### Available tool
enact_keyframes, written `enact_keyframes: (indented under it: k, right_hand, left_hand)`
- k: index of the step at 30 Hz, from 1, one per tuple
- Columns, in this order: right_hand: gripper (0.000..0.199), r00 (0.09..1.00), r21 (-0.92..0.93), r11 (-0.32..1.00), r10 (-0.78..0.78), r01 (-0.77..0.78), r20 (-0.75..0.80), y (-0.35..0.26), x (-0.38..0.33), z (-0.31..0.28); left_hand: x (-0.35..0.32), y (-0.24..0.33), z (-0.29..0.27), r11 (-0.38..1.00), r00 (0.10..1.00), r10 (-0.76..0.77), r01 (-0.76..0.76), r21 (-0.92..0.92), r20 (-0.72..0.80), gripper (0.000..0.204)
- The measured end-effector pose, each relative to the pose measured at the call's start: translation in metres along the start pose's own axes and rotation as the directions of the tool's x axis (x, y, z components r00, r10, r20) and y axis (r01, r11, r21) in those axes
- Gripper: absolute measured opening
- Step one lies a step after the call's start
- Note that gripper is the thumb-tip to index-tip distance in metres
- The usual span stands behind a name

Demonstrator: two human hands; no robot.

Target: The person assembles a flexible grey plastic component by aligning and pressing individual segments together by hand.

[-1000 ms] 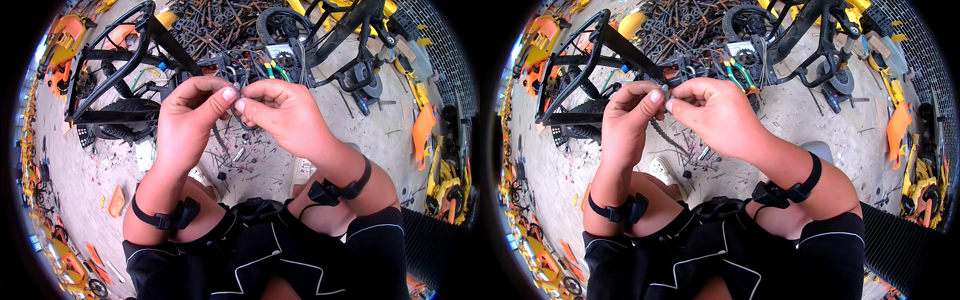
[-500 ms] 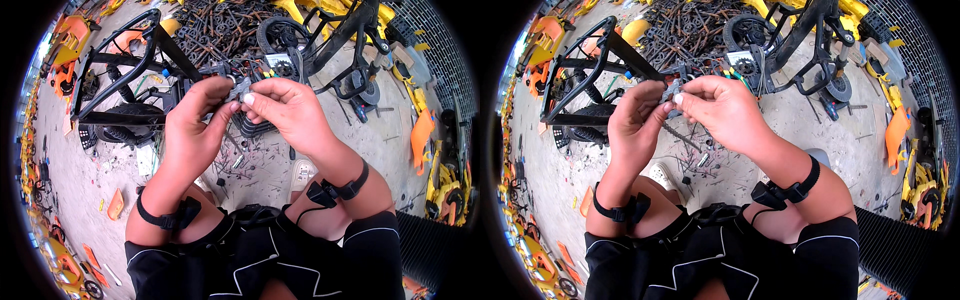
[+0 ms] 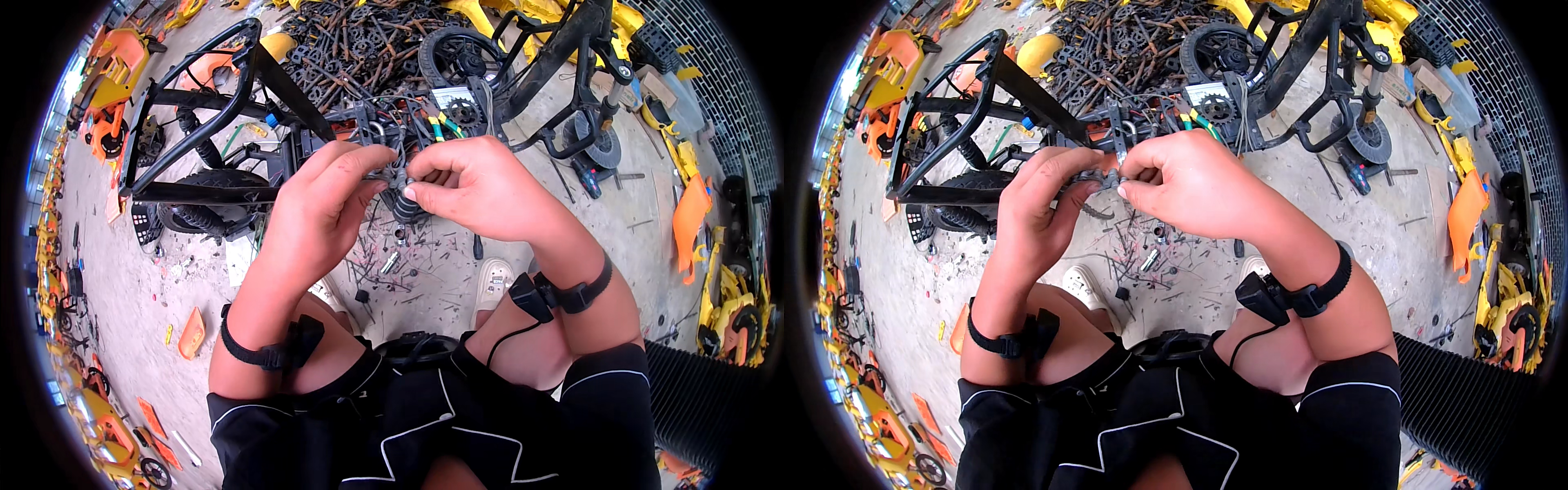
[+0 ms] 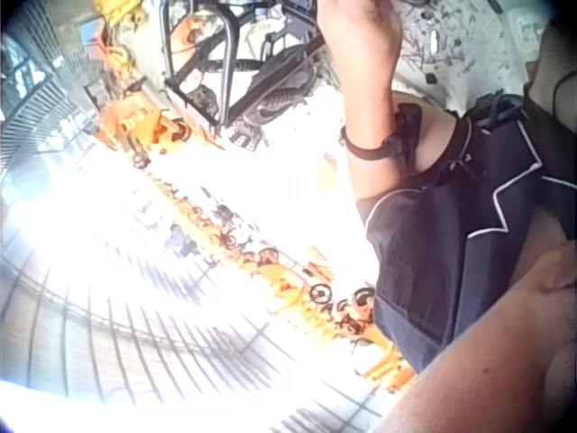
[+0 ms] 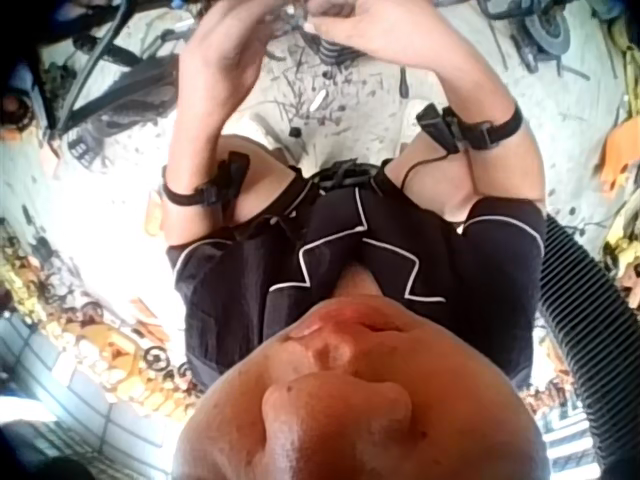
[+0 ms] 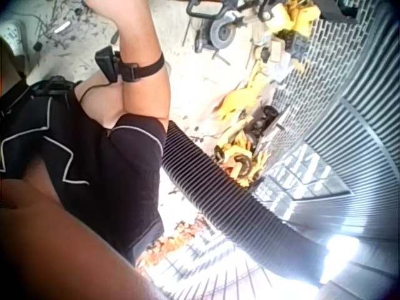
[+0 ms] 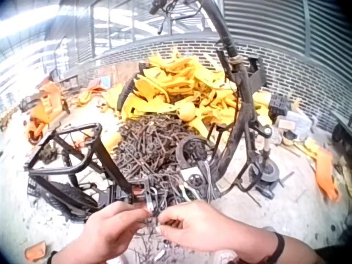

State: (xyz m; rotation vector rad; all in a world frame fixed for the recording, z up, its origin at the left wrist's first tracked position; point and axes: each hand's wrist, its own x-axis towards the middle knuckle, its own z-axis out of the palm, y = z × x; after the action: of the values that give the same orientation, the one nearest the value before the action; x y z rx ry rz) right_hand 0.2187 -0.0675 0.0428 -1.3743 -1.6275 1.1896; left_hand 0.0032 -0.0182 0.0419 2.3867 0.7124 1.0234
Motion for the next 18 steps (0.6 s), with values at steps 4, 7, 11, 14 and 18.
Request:
enact_keyframes:
  k: [4,7,11,14,18]
  right_hand:
    - [0.012,1.0,-0.068,0.997,-0.029,0.029,0.012,0.0,0.0,0.0]
    - [0.012,1.0,-0.027,1.0,0.01,-0.01,0.012,0.003,0.0,-0.002]
    - [0.014,1.0,0.062,0.998,0.013,-0.012,-0.025,0.0,0.001,-0.002]
    - [0.015,0.996,0.164,0.986,0.0,0.015,-0.093,0.001,0.003,0.003]
    - [0.022,0.985,0.19,0.98,-0.021,0.054,-0.172,0.008,0.006,0.012]
  left_hand:
    - [-0.002,-0.002,-0.01,0.995,0.986,0.016,-0.033,0.097,0.166,0.037]
    - [-0.004,-0.004,-0.006,0.995,0.981,0.004,-0.024,0.099,0.193,0.039]
    - [-0.004,-0.002,-0.003,0.999,0.995,-0.026,0.024,0.025,0.099,0.034]
    - [-0.002,-0.004,-0.004,0.998,0.997,-0.027,0.022,0.062,0.079,0.032]
    - [-0.002,-0.003,-0.004,0.998,0.999,-0.029,0.027,0.054,0.031,0.031]
